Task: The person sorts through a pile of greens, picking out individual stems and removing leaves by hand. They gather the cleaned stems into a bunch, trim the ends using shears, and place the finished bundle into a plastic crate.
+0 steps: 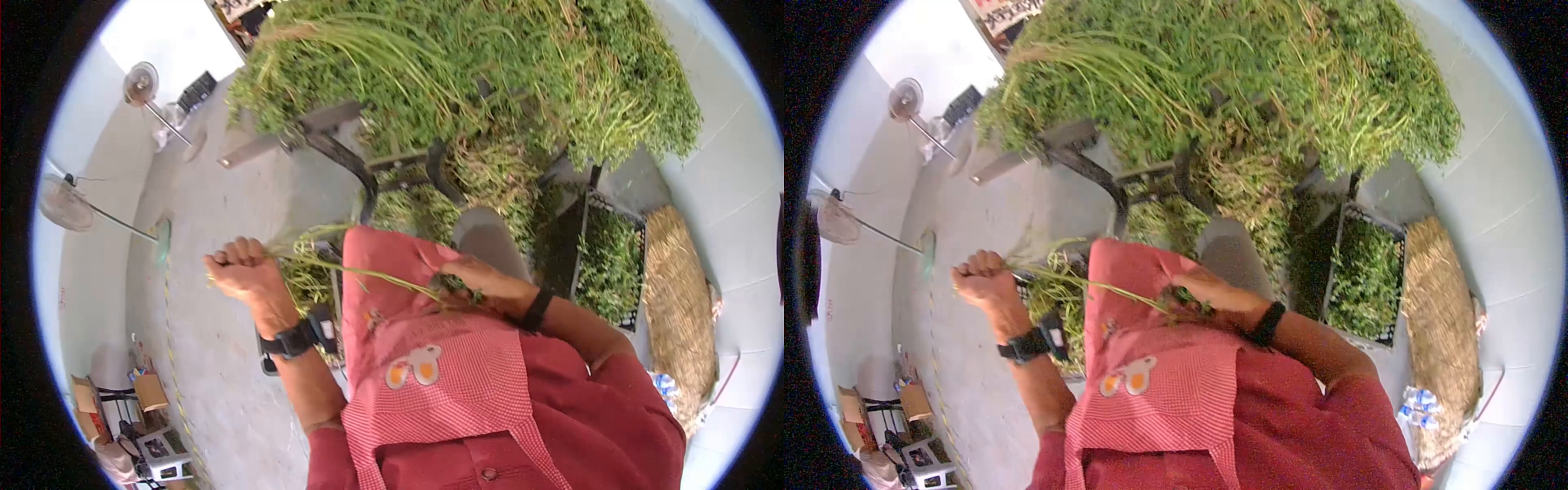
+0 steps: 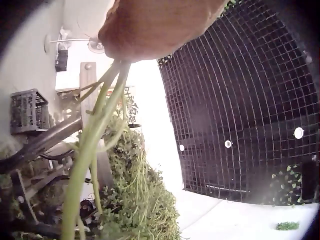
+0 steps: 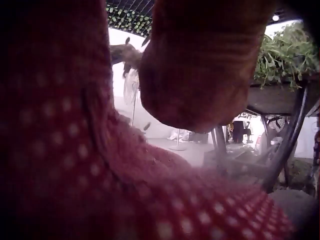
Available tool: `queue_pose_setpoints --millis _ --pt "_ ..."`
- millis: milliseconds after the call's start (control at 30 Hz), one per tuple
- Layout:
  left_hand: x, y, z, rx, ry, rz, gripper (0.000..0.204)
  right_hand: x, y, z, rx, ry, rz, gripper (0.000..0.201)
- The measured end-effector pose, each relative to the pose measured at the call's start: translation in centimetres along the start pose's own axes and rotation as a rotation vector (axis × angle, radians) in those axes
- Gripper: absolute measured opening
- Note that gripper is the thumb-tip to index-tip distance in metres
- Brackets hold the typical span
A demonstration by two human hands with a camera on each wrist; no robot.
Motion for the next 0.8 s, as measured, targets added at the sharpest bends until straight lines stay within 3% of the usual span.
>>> queue_pose_setpoints --millis 67,167,300,400,467,567,800 --pt "0.5 0.5 0.1 -0.024 0.024 -0.02 0.033 0.7 0.6 0.4 0.066 0.001 -0.036 0.028" --pt "-0.2 0.1 0.0 0.028 0.019 0.022 0.029 -2.2 2.3 -0.7 -0.133 0.14 0.139 0.034" --pt "-0.6 -0.5 -0.1 0.061 0.019 0.042 0.026 -2.7 2.8 -1.0 -0.176 0.017 0.063 0.036" --pt "-0.8 -0.8 0.0 0.05 0.005 0.028 0.025 -0.7 2.8 -1.3 -0.294 0.238 0.042 0.037" --pt "-0.9 -0.9 0.2 0.041 -0.01 0.015 0.025 -3.3 3.6 -2.1 -0.303 0.131 0.054 0.031" --pt "-0.9 -0.9 -0.1 0.091 0.026 0.051 0.025 -2.9 3.7 -1.5 -0.321 -0.016 -0.028 0.028" --pt "-0.8 -1.4 -0.2 0.095 0.027 0.051 0.024 -0.8 2.8 -1.2 -0.337 0.125 -0.058 0.027"
Point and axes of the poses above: each hand's wrist, its own z-axis towards the middle knuckle, its own y-axis out of the palm, x = y × z, the point moved 5 cm from there along z, towards the middle knuckle, and after that the axes turned 2 degrees about x, right-handed, at the moved point
